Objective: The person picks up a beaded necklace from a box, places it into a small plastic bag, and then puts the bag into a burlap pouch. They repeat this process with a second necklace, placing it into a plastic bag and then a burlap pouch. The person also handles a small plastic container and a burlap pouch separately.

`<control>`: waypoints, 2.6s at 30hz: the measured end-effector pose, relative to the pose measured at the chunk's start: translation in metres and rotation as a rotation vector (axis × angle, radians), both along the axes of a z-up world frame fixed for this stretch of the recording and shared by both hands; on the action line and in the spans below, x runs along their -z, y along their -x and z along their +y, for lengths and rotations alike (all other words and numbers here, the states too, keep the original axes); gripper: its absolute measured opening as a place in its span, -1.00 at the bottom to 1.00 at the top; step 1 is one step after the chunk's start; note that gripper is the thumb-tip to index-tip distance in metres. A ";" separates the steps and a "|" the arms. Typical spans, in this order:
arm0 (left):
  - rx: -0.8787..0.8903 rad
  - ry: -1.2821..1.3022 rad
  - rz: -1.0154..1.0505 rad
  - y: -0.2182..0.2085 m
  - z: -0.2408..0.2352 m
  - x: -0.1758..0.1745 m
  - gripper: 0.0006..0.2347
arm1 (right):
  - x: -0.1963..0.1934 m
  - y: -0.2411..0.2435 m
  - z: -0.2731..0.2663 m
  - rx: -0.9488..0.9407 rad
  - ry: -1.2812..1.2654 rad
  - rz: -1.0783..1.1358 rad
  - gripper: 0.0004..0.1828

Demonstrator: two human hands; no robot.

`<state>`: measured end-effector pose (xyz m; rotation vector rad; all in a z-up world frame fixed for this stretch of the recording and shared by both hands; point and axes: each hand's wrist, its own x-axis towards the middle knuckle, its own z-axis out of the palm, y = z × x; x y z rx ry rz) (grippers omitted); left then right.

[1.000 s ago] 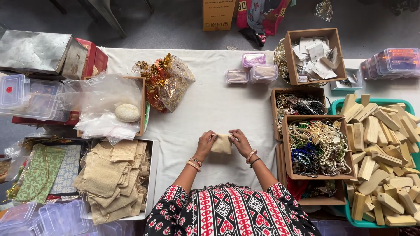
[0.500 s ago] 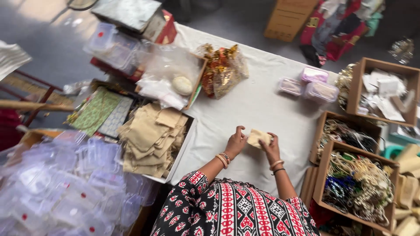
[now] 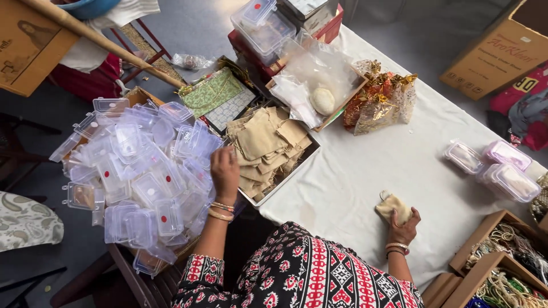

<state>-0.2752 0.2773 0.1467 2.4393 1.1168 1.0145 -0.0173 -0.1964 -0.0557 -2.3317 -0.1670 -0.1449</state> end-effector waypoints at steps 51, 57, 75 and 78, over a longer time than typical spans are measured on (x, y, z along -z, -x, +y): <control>1.563 0.094 0.355 -0.255 -0.197 0.185 -0.95 | -0.038 -0.019 0.057 0.013 -0.232 0.372 -0.45; 1.397 0.450 0.477 -0.242 -0.198 0.186 -0.77 | -0.031 -0.019 0.068 0.004 0.196 0.170 -0.53; 1.376 -0.065 0.349 -0.252 -0.230 0.171 -0.64 | -0.039 -0.032 0.051 -0.175 0.353 -0.026 -0.53; 1.335 -0.120 0.365 -0.247 -0.233 0.176 -0.65 | -0.040 -0.031 0.048 -0.170 0.371 0.023 -0.58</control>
